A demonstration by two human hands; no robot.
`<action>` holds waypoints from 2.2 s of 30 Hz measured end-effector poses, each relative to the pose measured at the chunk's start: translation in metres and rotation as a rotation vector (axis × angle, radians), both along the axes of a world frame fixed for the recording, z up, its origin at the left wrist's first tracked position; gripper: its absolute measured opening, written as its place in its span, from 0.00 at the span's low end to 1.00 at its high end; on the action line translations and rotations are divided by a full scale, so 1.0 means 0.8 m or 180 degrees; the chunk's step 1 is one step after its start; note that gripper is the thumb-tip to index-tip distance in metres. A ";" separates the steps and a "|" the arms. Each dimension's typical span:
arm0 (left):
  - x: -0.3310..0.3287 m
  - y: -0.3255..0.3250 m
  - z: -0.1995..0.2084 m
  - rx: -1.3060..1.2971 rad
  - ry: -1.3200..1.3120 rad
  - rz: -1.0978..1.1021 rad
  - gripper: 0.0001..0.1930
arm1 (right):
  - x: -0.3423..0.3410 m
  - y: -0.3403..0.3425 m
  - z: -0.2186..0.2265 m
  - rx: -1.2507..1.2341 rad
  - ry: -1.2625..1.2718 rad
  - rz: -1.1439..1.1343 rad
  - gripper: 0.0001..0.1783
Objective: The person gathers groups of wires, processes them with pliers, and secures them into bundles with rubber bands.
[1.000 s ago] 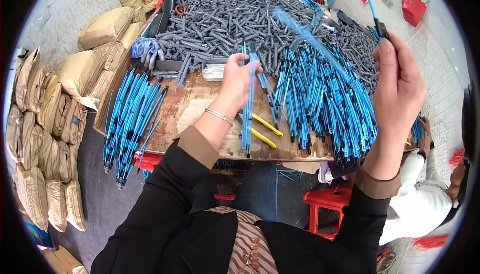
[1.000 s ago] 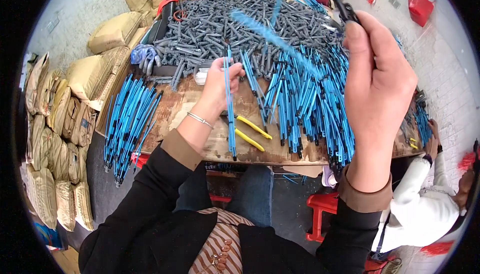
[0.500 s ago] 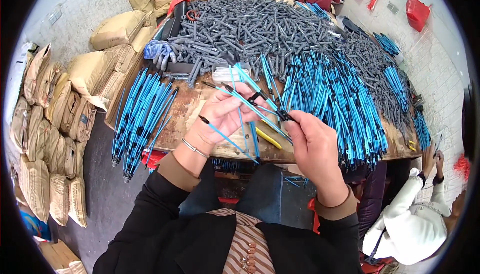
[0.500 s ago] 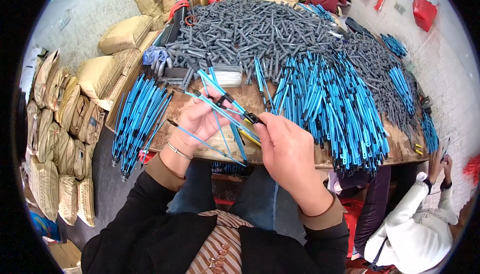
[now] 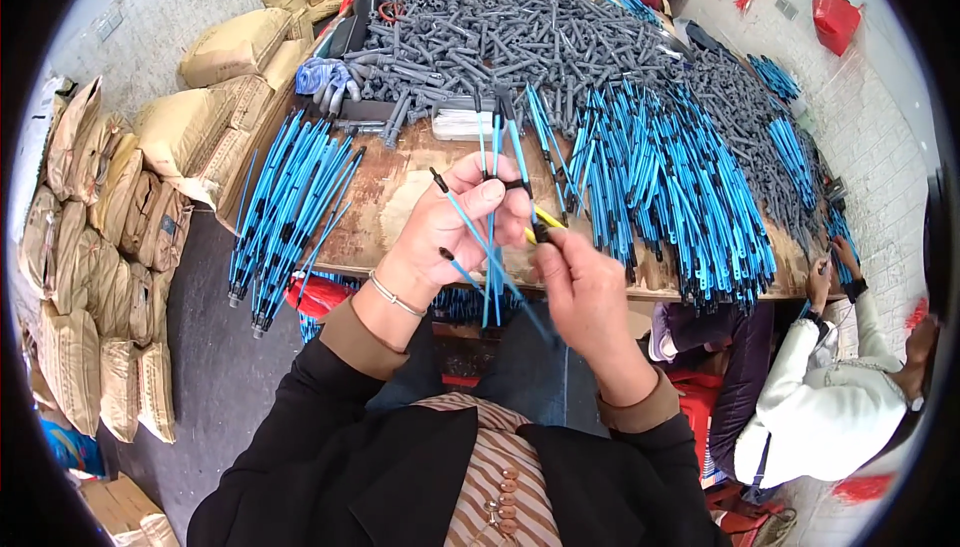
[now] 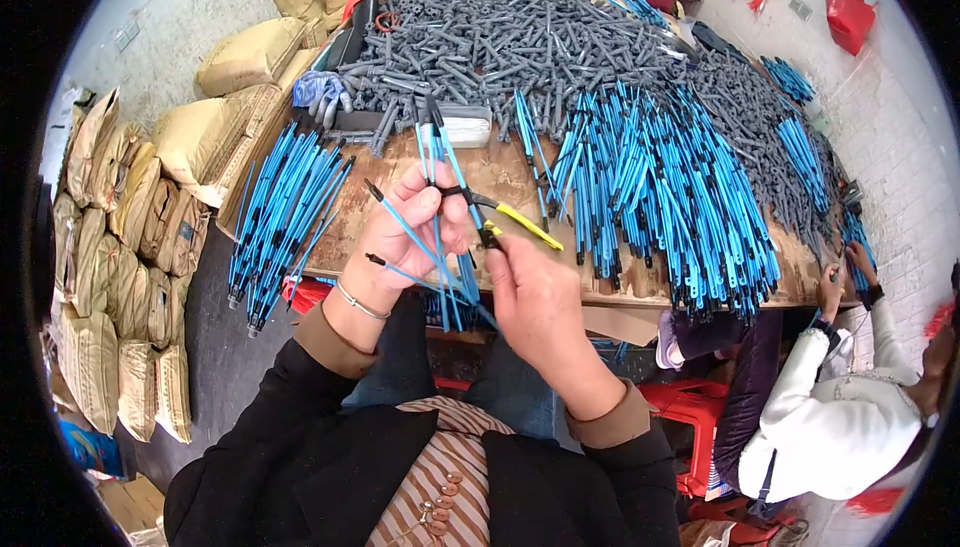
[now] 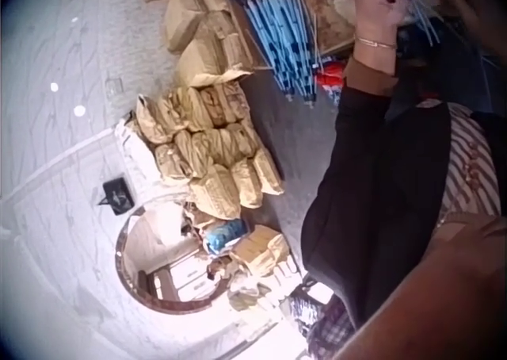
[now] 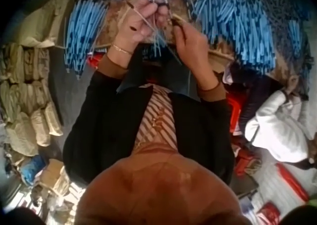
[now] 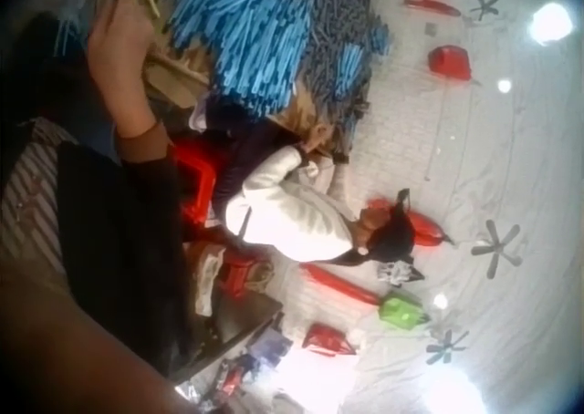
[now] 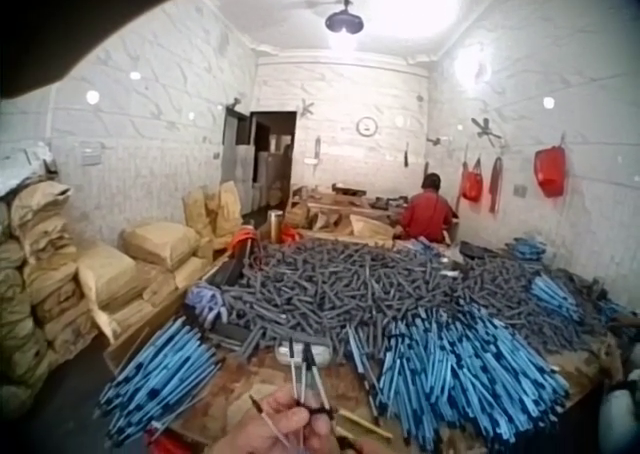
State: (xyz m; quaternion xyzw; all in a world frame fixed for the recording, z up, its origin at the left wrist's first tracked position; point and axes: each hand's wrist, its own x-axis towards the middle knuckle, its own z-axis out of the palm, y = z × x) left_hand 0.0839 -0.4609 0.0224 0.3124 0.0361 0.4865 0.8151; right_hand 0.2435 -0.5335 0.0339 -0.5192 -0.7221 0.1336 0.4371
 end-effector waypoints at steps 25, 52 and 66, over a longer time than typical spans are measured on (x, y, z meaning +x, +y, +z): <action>-0.106 0.098 -0.120 0.0046 0.0791 -0.0961 0.07 | 0.041 0.399 -0.058 0.0872 -0.4859 0.0821 0.05; -0.108 0.067 -0.147 -0.0401 -0.0317 -0.0242 0.11 | -0.059 0.109 -0.001 -0.1870 0.0086 0.1749 0.14; -0.035 0.076 -0.124 -0.0652 -0.0051 0.0295 0.10 | -0.041 0.110 -0.089 -0.1429 0.0554 0.0496 0.18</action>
